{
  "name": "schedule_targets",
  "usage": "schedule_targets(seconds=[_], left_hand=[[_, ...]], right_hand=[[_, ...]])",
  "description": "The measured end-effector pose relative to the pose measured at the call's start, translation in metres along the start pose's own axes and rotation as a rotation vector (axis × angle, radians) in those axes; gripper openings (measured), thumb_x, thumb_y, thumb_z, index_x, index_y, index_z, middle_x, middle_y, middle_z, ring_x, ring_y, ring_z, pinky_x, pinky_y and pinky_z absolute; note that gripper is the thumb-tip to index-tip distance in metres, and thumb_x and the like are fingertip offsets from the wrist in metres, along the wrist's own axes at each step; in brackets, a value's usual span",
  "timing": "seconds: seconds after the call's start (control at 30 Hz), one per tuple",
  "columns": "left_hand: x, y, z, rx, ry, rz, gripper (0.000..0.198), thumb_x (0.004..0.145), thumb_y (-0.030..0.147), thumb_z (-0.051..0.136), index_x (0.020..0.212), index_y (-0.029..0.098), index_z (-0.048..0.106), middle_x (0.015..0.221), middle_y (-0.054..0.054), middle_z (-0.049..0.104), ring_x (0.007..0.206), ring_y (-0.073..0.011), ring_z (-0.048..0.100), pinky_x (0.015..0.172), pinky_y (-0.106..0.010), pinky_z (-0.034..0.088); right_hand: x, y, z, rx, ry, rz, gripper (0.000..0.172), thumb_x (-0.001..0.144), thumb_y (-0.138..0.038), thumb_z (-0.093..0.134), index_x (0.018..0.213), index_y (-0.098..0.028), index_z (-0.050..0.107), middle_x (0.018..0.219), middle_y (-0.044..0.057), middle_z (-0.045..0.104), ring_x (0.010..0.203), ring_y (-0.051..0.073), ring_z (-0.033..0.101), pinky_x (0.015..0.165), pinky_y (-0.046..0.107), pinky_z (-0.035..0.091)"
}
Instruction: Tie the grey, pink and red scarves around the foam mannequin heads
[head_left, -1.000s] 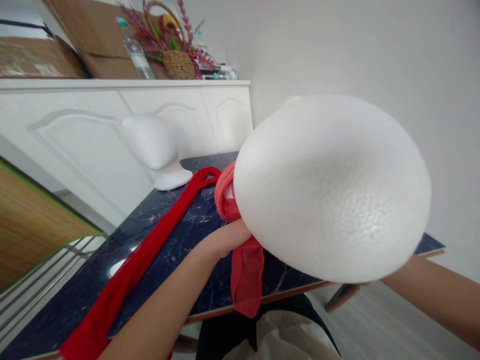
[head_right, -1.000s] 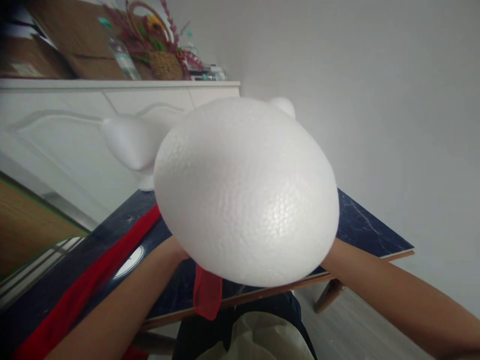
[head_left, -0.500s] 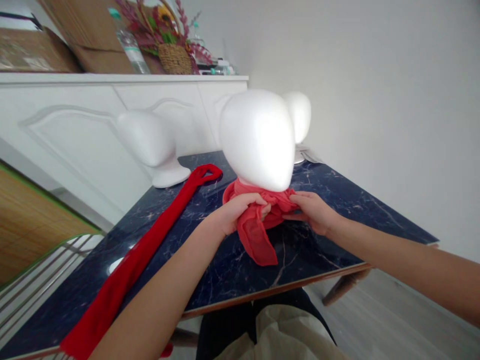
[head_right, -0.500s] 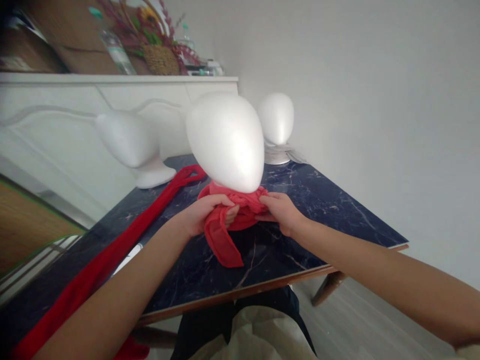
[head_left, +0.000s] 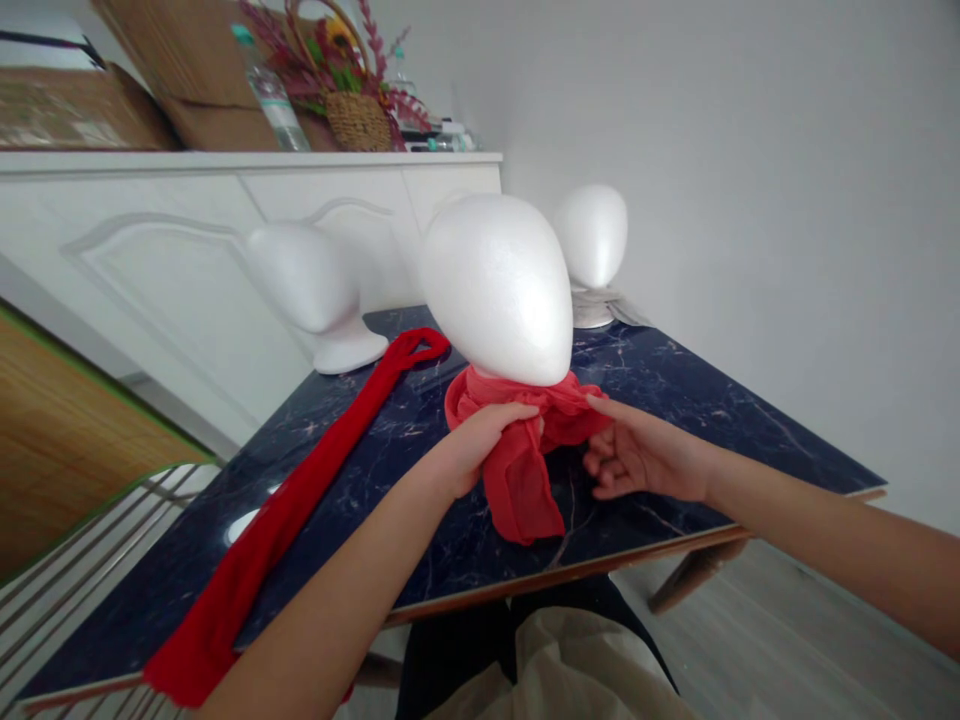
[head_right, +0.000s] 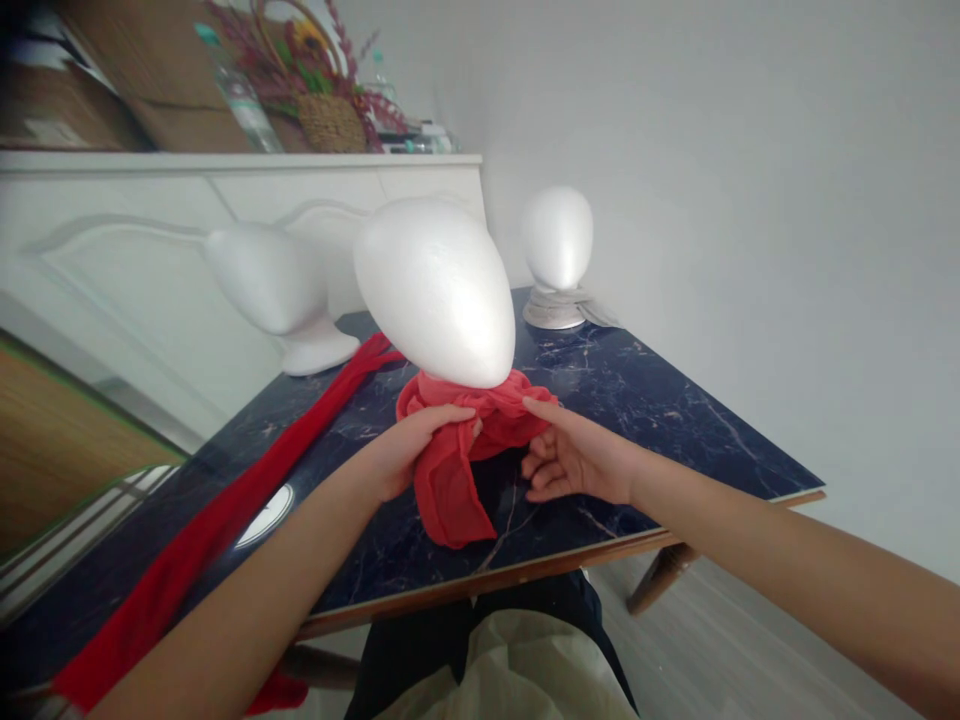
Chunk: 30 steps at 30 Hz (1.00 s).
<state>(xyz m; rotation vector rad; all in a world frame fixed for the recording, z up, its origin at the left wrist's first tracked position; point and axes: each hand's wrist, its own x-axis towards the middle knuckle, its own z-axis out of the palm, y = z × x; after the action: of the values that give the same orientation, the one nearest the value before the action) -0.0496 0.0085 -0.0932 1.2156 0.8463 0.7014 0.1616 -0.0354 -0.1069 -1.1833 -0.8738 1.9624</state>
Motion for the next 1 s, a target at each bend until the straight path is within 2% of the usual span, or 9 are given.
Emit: schedule_targets(seconds=[0.07,0.17,0.3,0.37,0.43,0.53,0.73,0.87,1.0], left_hand=[[-0.005,-0.006,0.006,-0.011,0.012,-0.006,0.024,0.081,0.034,0.063,0.067,0.015,0.062,0.064,0.001,0.061,0.057,-0.0092,0.051,0.059,-0.02,0.041],[-0.013,-0.012,0.014,0.089,0.033,0.074,0.02,0.085,0.032,0.057,0.073,0.017,0.063,0.069,0.001,0.065,0.067,-0.0133,0.058,0.069,-0.024,0.045],[-0.026,-0.013,0.023,0.677,0.12,0.262,0.023,0.091,0.031,0.047,0.083,0.018,0.064,0.091,-0.005,0.071,0.089,-0.0217,0.063,0.085,-0.032,0.044],[-0.031,-0.013,0.027,0.977,0.186,0.266,0.029,0.094,0.033,0.04,0.081,0.018,0.061,0.088,-0.008,0.07,0.083,-0.0231,0.063,0.079,-0.034,0.043],[-0.034,-0.013,0.03,1.136,0.218,0.237,0.031,0.095,0.033,0.036,0.077,0.019,0.057,0.082,-0.007,0.068,0.075,-0.0223,0.062,0.072,-0.034,0.041],[-0.035,-0.012,0.026,1.148,0.14,0.244,0.029,0.094,0.029,0.035,0.074,0.02,0.053,0.079,-0.006,0.067,0.073,-0.0197,0.061,0.071,-0.031,0.041],[-0.027,-0.013,0.001,1.091,-0.03,0.26,0.028,0.093,0.03,0.035,0.069,0.02,0.046,0.076,-0.003,0.062,0.07,-0.0166,0.056,0.067,-0.028,0.043],[-0.034,-0.009,0.002,1.079,0.022,0.202,0.037,0.096,0.041,0.037,0.071,0.019,0.053,0.077,-0.004,0.066,0.071,-0.0181,0.059,0.069,-0.03,0.043],[-0.063,0.009,-0.002,1.155,0.173,0.153,0.047,0.093,0.058,0.043,0.07,0.02,0.06,0.071,-0.003,0.066,0.066,-0.0196,0.059,0.063,-0.03,0.039]], right_hand=[[-0.002,0.001,0.007,0.007,-0.109,0.116,0.064,0.091,-0.072,0.045,0.079,-0.013,0.066,0.086,0.013,0.072,0.069,0.019,0.069,0.067,0.03,0.062],[0.009,-0.002,0.019,0.053,-0.047,0.056,0.064,0.093,-0.069,0.042,0.089,-0.01,0.068,0.094,0.015,0.072,0.08,0.021,0.071,0.07,0.029,0.061],[0.035,-0.011,0.025,0.086,0.131,-0.041,0.045,0.1,-0.049,0.045,0.084,-0.013,0.066,0.08,0.01,0.071,0.069,0.016,0.068,0.067,0.026,0.059],[0.043,-0.014,0.023,0.096,0.195,-0.067,0.038,0.101,-0.038,0.047,0.079,-0.013,0.064,0.074,0.007,0.07,0.064,0.014,0.067,0.065,0.025,0.058],[0.047,-0.017,0.022,0.1,0.236,-0.081,0.037,0.101,-0.034,0.047,0.075,-0.013,0.063,0.071,0.007,0.069,0.061,0.014,0.066,0.065,0.026,0.058],[0.048,-0.02,0.018,0.087,0.266,-0.101,0.039,0.102,-0.031,0.046,0.073,-0.012,0.063,0.068,0.007,0.068,0.06,0.013,0.065,0.064,0.025,0.057],[0.056,-0.024,0.013,-0.001,0.277,-0.138,0.042,0.102,-0.035,0.044,0.073,-0.013,0.065,0.072,0.009,0.071,0.065,0.015,0.068,0.068,0.026,0.057],[0.057,-0.026,0.008,-0.07,0.262,-0.154,0.047,0.102,-0.041,0.043,0.069,-0.014,0.063,0.073,0.009,0.071,0.065,0.015,0.067,0.069,0.028,0.057],[0.039,-0.031,-0.008,-0.281,0.135,-0.118,0.056,0.096,-0.059,0.047,0.066,-0.015,0.064,0.079,0.012,0.072,0.067,0.018,0.068,0.064,0.029,0.057]])
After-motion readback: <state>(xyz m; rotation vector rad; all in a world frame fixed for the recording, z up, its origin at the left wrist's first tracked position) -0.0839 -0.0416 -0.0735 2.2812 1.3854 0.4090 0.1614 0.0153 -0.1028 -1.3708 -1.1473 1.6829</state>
